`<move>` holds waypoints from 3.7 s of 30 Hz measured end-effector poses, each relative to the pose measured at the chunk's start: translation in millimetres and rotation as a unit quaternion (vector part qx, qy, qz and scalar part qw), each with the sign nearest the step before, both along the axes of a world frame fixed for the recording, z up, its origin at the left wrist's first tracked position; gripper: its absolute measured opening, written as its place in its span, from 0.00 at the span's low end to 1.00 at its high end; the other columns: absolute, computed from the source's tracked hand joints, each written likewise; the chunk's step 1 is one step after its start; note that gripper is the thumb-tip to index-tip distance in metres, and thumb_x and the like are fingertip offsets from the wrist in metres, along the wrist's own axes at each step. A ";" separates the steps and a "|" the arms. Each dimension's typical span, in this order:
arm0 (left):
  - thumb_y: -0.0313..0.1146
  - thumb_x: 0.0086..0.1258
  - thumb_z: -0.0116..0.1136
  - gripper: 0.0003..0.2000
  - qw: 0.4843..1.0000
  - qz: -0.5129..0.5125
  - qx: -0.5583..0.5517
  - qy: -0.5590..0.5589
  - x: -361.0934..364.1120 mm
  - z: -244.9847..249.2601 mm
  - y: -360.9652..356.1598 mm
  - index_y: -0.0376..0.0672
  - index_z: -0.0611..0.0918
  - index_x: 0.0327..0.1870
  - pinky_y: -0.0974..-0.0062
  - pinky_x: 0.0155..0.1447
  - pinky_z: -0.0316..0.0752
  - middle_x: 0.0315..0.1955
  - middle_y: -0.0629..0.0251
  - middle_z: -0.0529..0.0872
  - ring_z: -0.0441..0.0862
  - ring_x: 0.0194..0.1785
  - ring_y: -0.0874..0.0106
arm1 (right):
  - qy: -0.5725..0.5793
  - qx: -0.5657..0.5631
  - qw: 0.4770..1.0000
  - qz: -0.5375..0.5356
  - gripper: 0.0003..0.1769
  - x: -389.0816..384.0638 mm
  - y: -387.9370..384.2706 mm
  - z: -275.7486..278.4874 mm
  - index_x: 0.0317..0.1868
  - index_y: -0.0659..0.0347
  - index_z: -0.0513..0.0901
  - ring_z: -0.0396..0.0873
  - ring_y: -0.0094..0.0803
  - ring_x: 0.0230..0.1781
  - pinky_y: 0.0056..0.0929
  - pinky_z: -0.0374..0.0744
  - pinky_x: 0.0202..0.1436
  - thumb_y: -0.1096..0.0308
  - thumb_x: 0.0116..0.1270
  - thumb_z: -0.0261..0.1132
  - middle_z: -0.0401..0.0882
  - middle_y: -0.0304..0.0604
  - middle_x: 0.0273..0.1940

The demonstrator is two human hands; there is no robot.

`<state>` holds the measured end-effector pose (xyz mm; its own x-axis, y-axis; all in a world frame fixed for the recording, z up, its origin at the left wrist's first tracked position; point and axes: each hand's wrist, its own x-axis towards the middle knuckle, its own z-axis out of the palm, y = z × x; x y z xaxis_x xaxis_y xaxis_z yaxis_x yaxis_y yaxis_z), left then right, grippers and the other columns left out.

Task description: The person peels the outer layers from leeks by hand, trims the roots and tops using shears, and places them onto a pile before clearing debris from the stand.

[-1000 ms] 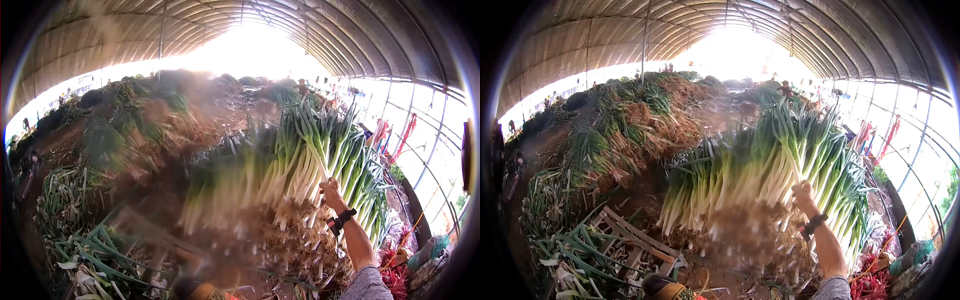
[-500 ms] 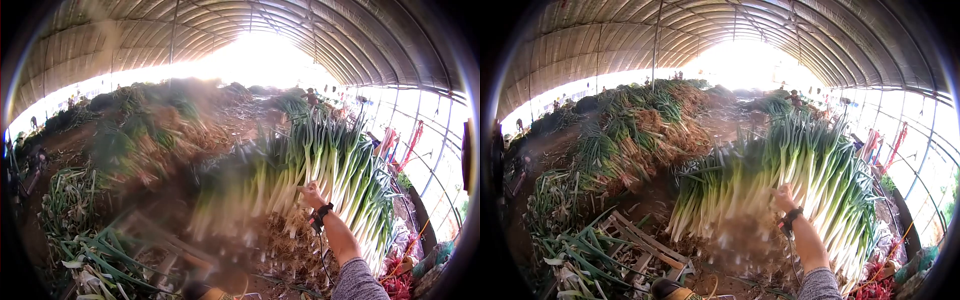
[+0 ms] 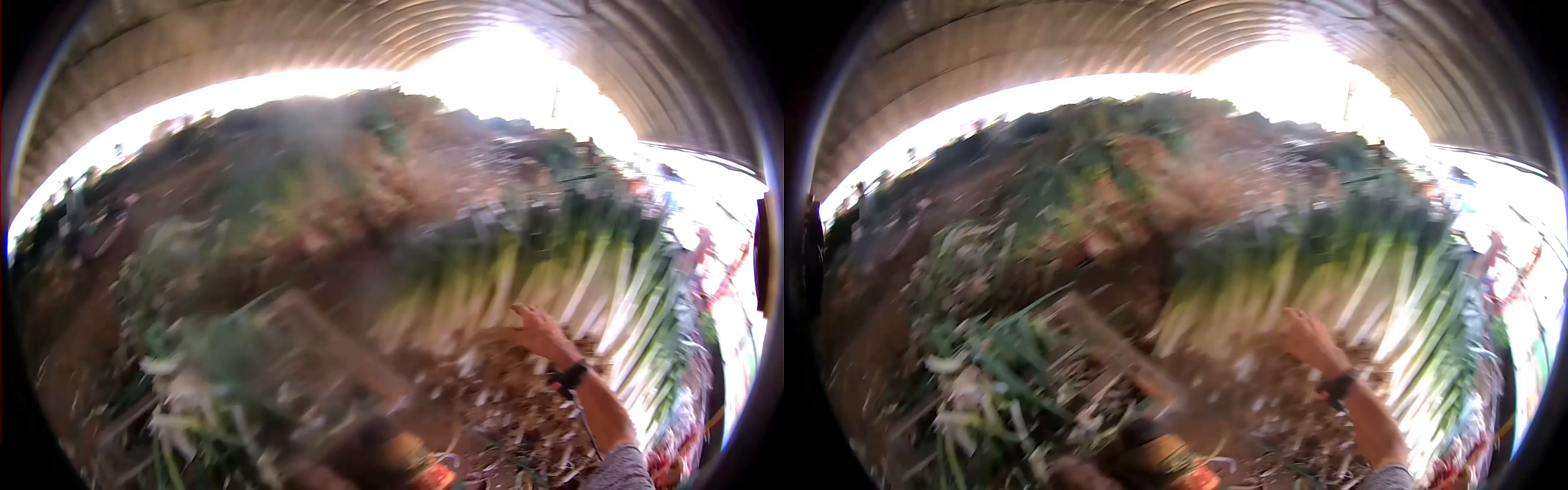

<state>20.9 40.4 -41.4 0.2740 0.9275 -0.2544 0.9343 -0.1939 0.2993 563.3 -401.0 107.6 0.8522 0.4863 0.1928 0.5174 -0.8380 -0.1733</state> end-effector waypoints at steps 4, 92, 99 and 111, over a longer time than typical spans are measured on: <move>0.42 0.61 0.73 0.29 0.965 0.035 0.186 -0.180 -65.0 -133.6 32.0 0.36 0.78 0.60 0.53 0.61 0.75 0.51 0.48 0.83 0.80 0.55 0.48 | 0.100 0.053 0.974 0.197 0.39 -81.0 101.5 -3.0 0.68 0.65 0.74 0.77 0.51 0.64 0.44 0.77 0.67 0.49 0.64 0.72 0.78 0.57 0.63; 0.52 0.68 0.68 0.25 0.818 0.086 -0.175 -0.541 122.2 25.7 269.5 0.37 0.83 0.54 0.71 0.58 0.73 0.49 0.64 0.85 0.80 0.51 0.74 | 0.480 -0.067 0.771 0.414 0.15 -151.4 586.5 -131.4 0.35 0.69 0.84 0.75 0.24 0.23 0.32 0.73 0.25 0.62 0.68 0.63 0.80 0.41 0.26; 0.42 0.68 0.67 0.24 0.869 -0.035 -0.064 -0.489 153.1 39.4 308.6 0.34 0.80 0.58 0.74 0.59 0.75 0.50 0.62 0.86 0.81 0.51 0.73 | 0.510 0.130 0.699 0.485 0.16 -162.4 607.5 -129.2 0.42 0.71 0.84 0.79 0.23 0.27 0.30 0.77 0.30 0.63 0.67 0.68 0.83 0.39 0.28; 0.58 0.73 0.59 0.33 0.938 0.029 0.068 -0.339 67.3 59.8 304.1 0.30 0.81 0.61 0.72 0.64 0.71 0.53 0.58 0.86 0.80 0.56 0.71 | 0.420 0.214 0.757 0.453 0.19 -175.4 745.4 -87.9 0.34 0.71 0.82 0.79 0.35 0.22 0.36 0.75 0.27 0.58 0.67 0.64 0.78 0.45 0.24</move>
